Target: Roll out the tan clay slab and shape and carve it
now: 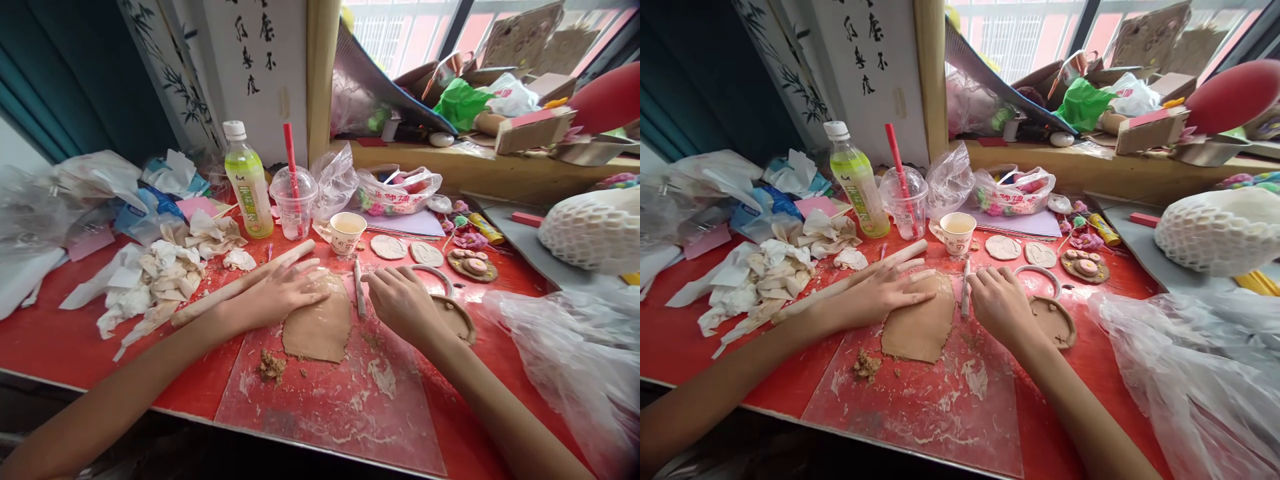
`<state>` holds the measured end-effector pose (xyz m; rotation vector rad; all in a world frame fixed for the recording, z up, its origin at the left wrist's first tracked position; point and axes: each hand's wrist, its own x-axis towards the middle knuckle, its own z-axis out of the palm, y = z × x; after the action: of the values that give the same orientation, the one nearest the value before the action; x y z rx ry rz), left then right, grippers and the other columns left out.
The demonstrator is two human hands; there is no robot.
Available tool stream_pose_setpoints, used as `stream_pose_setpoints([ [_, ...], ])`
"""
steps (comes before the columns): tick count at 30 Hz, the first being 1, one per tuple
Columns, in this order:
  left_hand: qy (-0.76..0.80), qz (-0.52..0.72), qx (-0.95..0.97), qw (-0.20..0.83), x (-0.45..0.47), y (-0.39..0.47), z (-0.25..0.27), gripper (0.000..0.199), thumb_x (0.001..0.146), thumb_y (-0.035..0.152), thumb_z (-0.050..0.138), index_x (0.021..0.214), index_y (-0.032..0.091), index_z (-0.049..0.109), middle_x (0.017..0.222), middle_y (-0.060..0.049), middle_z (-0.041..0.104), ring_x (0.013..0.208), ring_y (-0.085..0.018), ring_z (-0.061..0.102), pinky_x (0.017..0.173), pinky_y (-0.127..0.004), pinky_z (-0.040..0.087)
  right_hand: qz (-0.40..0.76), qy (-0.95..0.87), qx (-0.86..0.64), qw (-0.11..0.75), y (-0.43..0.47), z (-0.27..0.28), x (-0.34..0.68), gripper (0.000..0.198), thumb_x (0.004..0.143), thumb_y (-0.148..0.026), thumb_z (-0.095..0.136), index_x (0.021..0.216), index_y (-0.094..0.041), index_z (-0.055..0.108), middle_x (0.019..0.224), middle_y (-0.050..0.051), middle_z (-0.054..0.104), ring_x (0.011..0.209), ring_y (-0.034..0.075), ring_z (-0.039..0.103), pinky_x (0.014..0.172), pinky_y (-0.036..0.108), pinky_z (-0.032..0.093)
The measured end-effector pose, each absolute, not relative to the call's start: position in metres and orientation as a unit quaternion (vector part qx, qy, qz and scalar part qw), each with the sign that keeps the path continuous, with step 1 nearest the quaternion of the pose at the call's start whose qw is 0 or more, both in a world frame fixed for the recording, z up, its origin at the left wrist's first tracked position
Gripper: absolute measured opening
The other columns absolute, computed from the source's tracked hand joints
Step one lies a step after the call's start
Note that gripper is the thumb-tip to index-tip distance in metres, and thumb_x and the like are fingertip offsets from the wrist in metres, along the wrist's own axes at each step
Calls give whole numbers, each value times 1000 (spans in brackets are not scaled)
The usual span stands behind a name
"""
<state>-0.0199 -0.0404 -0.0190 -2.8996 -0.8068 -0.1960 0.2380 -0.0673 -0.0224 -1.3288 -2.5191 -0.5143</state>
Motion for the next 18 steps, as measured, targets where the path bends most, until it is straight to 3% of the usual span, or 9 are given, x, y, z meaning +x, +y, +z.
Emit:
stream_pose_setpoints([
  [4, -260, -68, -962, 58, -23, -43, -23, 40, 94, 25, 38, 132, 39, 37, 144, 1, 31, 138, -23, 15, 111, -45, 20, -176, -864, -455, 128, -67, -23, 238, 18, 85, -12, 43, 84, -16, 61, 73, 3, 59, 70, 18, 49, 70, 30, 28],
  [9, -304, -64, -945, 99, -27, -46, -18, 39, 92, 20, 42, 129, 32, 43, 145, -4, 29, 138, -26, 12, 109, -47, 21, -179, -862, -455, 135, -65, -25, 240, 20, 85, -13, 42, 82, -16, 61, 72, 3, 59, 67, 17, 48, 70, 29, 28],
  [14, -201, -35, -975, 86, -27, -48, -22, 45, 93, 17, 37, 133, 39, 34, 142, 5, 36, 137, -20, 17, 111, -40, 19, -176, -860, -460, 133, -65, -24, 240, 21, 86, -13, 41, 81, -16, 61, 72, 3, 59, 67, 17, 48, 71, 29, 28],
  [18, -277, -66, -952, 114, -31, -43, -21, 43, 92, 15, 39, 133, 31, 37, 148, -3, 24, 139, -21, 13, 111, -47, 15, -169, -861, -462, 126, -65, -23, 240, 21, 85, -12, 41, 80, -16, 60, 73, 4, 59, 68, 17, 49, 70, 29, 29],
])
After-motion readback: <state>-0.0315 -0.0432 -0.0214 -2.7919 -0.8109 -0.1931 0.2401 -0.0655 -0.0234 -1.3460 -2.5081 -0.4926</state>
